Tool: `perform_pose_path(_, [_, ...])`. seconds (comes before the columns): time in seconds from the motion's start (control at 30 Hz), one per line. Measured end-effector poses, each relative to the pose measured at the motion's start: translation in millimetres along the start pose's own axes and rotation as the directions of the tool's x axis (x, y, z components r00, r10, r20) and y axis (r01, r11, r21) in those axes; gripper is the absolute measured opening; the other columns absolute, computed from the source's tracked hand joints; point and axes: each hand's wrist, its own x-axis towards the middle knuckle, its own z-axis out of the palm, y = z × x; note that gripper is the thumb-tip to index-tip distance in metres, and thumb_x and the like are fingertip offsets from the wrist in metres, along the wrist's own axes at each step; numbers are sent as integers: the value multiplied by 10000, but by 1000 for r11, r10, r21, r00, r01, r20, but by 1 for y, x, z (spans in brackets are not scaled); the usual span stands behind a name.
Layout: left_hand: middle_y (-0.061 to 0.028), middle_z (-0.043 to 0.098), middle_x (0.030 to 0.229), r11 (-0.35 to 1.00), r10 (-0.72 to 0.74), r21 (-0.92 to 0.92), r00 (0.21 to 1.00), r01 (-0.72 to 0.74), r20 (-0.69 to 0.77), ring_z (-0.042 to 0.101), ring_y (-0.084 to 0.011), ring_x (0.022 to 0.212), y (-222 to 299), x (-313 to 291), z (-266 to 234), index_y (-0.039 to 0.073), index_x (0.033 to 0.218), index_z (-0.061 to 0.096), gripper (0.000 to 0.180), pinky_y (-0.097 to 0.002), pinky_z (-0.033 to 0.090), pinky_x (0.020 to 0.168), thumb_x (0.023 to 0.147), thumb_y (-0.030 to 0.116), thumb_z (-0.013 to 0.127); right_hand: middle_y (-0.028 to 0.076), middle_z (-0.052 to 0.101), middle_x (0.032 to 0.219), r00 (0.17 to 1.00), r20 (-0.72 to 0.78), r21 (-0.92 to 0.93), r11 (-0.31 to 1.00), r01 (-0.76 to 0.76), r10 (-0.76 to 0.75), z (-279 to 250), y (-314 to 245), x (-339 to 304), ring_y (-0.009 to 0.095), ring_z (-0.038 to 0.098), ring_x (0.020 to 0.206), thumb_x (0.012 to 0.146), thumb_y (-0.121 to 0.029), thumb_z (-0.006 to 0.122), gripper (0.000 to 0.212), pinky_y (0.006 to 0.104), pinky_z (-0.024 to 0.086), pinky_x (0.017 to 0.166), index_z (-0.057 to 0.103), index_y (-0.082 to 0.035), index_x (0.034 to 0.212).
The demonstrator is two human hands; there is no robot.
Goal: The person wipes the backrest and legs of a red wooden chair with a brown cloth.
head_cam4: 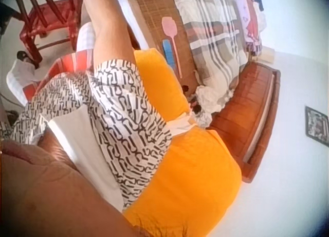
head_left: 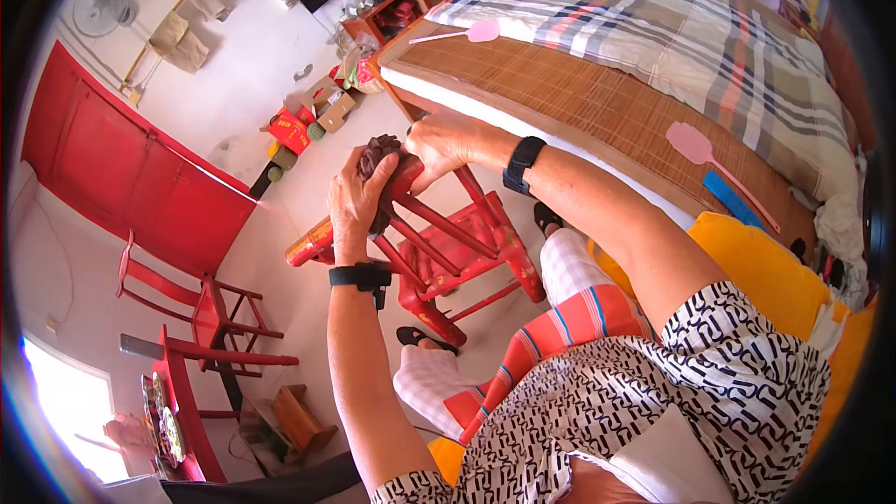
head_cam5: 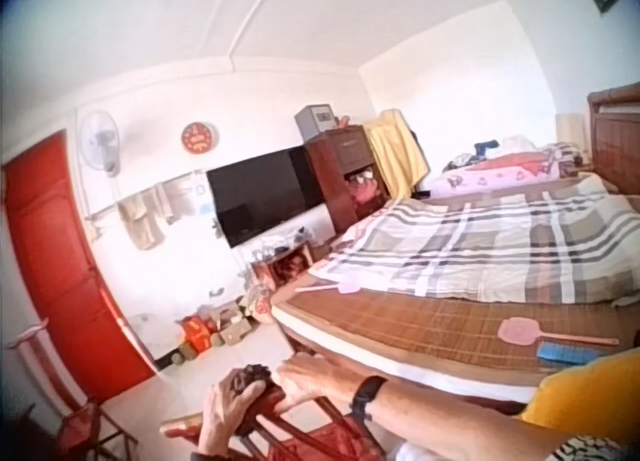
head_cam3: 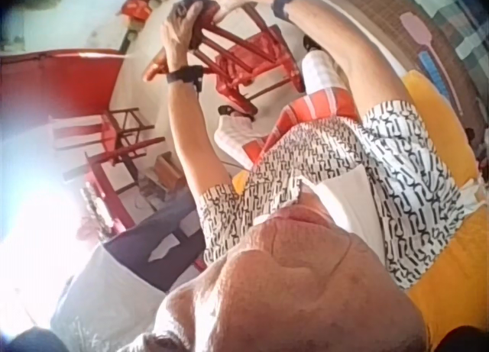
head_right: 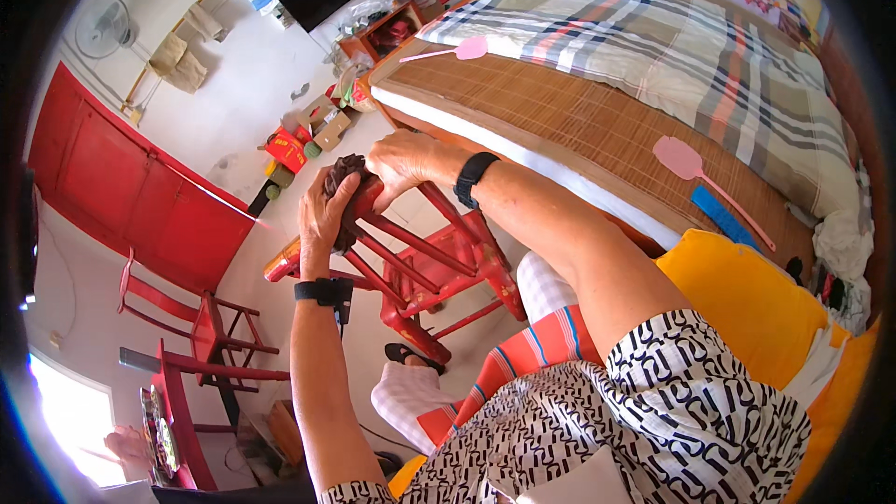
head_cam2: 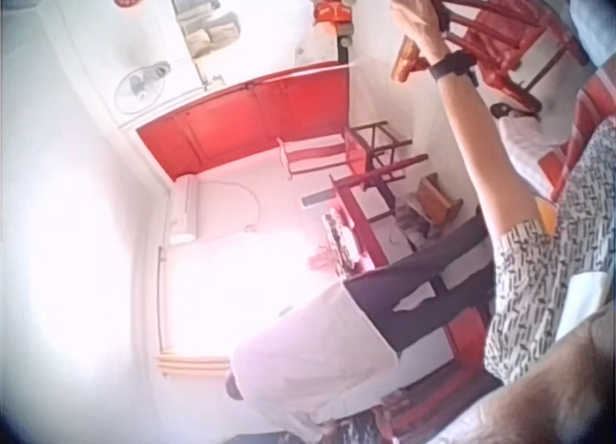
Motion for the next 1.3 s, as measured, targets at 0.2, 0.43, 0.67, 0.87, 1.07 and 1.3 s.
perform_pose_path(0.2, [-164,698,860,1000,-18,2,1000,18,6,673,-309,806,1,-2,0,31,1091,657,547,-398,495,744,846,520,654,170,650,641,999,-28,-6,999,43,-43,4,1,0,357,649,627,585,-640,772,646,424,536,626,681,-9,689])
perform_pose_path(0.43, [-190,696,872,992,-61,107,998,63,-23,675,-360,853,3,-2,-1,66,1104,663,522,-423,493,759,843,518,651,202,667,704,999,29,-51,998,44,-43,1,2,2,374,659,683,630,-584,772,601,447,523,649,695,1,743])
perform_pose_path(0.67, [-211,701,900,991,-62,114,997,66,-41,662,-406,898,-11,-1,1,93,1083,672,592,-483,505,783,807,616,641,217,678,732,999,37,-59,998,10,-8,-2,-7,2,380,678,741,646,-591,771,615,448,539,721,690,9,755])
perform_pose_path(0.87, [-214,692,849,990,-58,126,998,63,-37,658,-411,860,-13,-1,-3,91,1049,673,605,-496,504,748,805,643,631,218,678,727,998,60,-69,998,-7,11,-7,-13,3,372,679,733,638,-614,755,638,441,542,725,693,11,755])
perform_pose_path(1.07, [-211,690,818,991,-27,127,998,33,-51,661,-407,834,-13,-1,0,91,1036,674,608,-496,506,726,805,652,631,206,676,713,998,54,-85,996,-14,18,-5,-10,3,363,680,727,640,-629,748,651,440,543,729,694,9,764])
perform_pose_path(1.3, [-205,697,850,991,-63,116,997,67,-34,667,-401,858,-12,2,1,101,1062,674,622,-489,510,746,795,662,636,204,677,713,998,57,-63,998,2,1,-6,-7,4,362,681,727,647,-617,751,640,441,544,734,684,10,755])
